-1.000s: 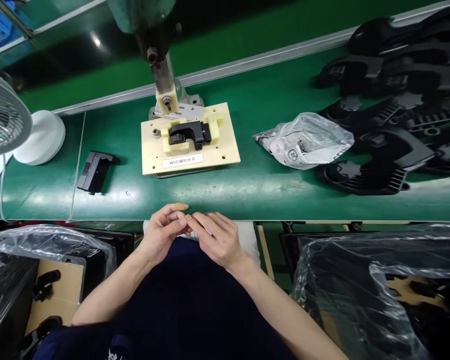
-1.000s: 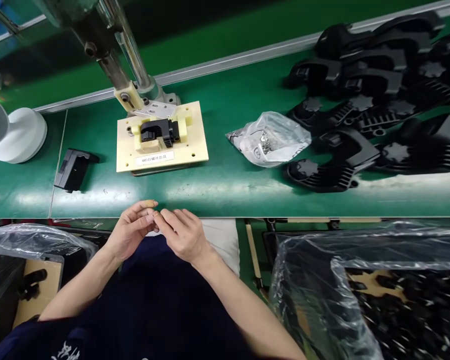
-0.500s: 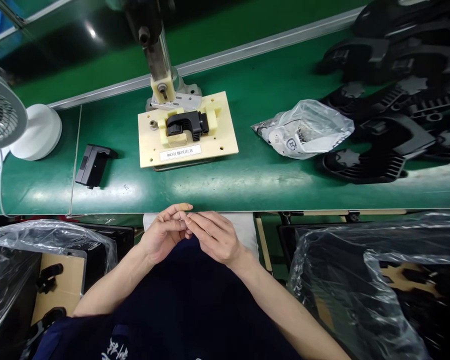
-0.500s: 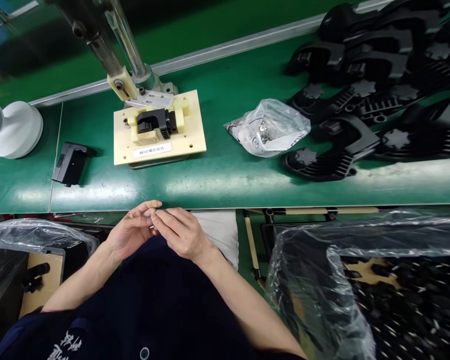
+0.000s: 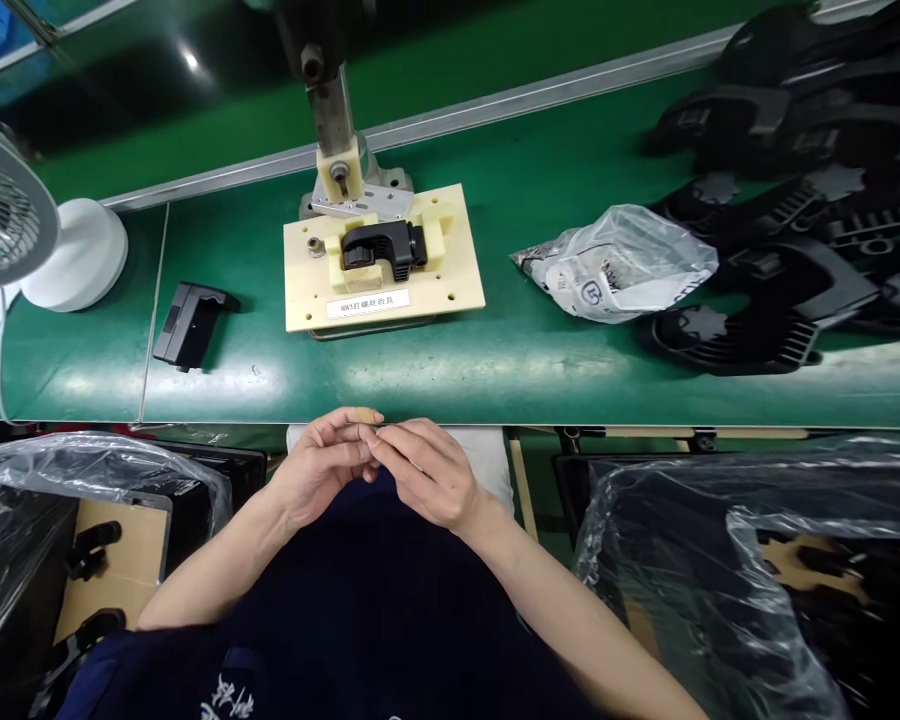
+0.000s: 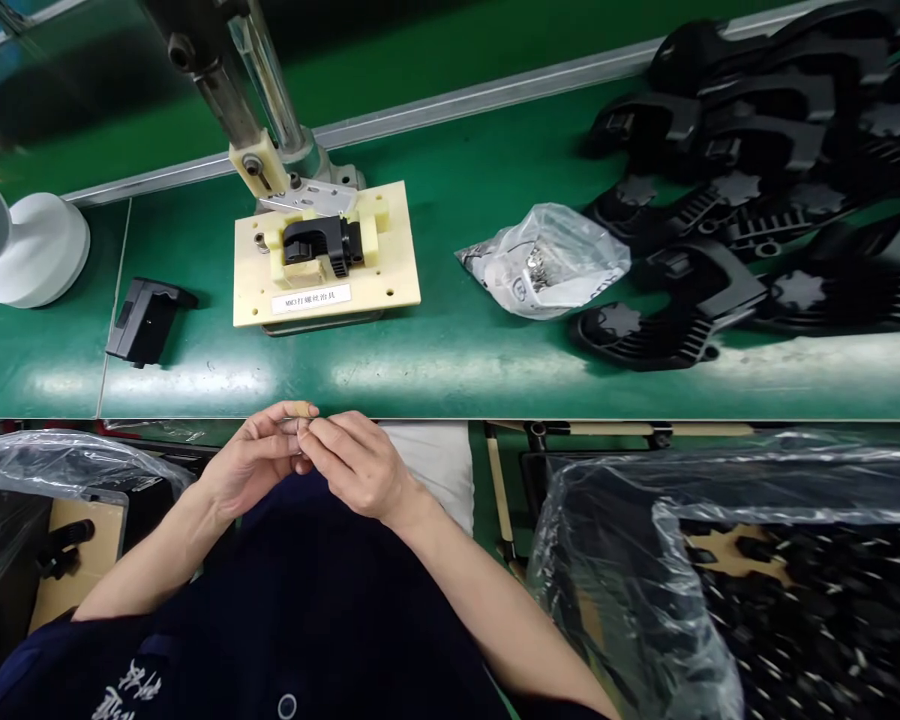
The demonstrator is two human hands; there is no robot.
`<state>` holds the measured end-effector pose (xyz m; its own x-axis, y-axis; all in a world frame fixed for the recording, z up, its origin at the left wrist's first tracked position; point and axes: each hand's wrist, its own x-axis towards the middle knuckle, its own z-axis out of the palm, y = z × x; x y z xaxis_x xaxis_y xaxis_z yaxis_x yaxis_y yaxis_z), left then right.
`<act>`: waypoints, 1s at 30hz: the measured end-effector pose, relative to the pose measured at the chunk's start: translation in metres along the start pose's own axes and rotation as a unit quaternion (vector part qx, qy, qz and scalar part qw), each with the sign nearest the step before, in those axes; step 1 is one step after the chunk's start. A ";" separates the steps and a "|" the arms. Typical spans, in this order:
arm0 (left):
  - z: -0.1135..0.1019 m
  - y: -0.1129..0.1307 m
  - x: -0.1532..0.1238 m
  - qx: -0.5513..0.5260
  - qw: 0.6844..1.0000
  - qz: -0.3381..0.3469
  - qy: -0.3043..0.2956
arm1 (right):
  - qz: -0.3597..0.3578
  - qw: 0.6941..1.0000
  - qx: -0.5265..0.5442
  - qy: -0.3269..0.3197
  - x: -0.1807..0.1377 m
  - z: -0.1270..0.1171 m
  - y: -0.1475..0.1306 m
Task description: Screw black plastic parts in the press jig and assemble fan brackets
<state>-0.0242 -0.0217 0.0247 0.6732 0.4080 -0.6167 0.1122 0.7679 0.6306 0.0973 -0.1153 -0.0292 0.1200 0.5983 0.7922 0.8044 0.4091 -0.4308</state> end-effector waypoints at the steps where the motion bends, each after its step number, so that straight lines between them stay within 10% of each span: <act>1: -0.002 0.000 0.001 -0.006 1.000 -0.017 -0.005 | -0.020 1.000 -0.006 -0.009 0.002 -0.002 0.001; 9: -0.013 -0.004 -0.002 -0.012 0.998 -0.055 -0.012 | -0.100 0.992 0.050 -0.058 0.002 -0.006 0.008; 13: -0.008 -0.003 -0.008 0.037 0.994 0.087 0.049 | 0.107 0.983 0.149 -0.011 0.001 -0.002 -0.005; 17: -0.004 0.000 -0.011 0.099 0.975 0.178 0.087 | 0.366 0.897 0.248 -0.009 0.006 -0.001 -0.019; 20: -0.003 0.000 -0.011 0.142 0.965 0.196 0.097 | 0.425 0.847 0.317 -0.036 0.013 -0.002 -0.024; 30: -0.002 -0.004 -0.009 0.379 0.864 0.328 0.043 | 0.326 0.915 0.203 -0.120 0.032 -0.016 -0.014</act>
<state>-0.0326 -0.0272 0.0272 0.7212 0.6924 -0.0212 0.1953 -0.1739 0.9652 0.0990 -0.1127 0.0092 0.3273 0.9208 0.2121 0.3196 0.1034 -0.9419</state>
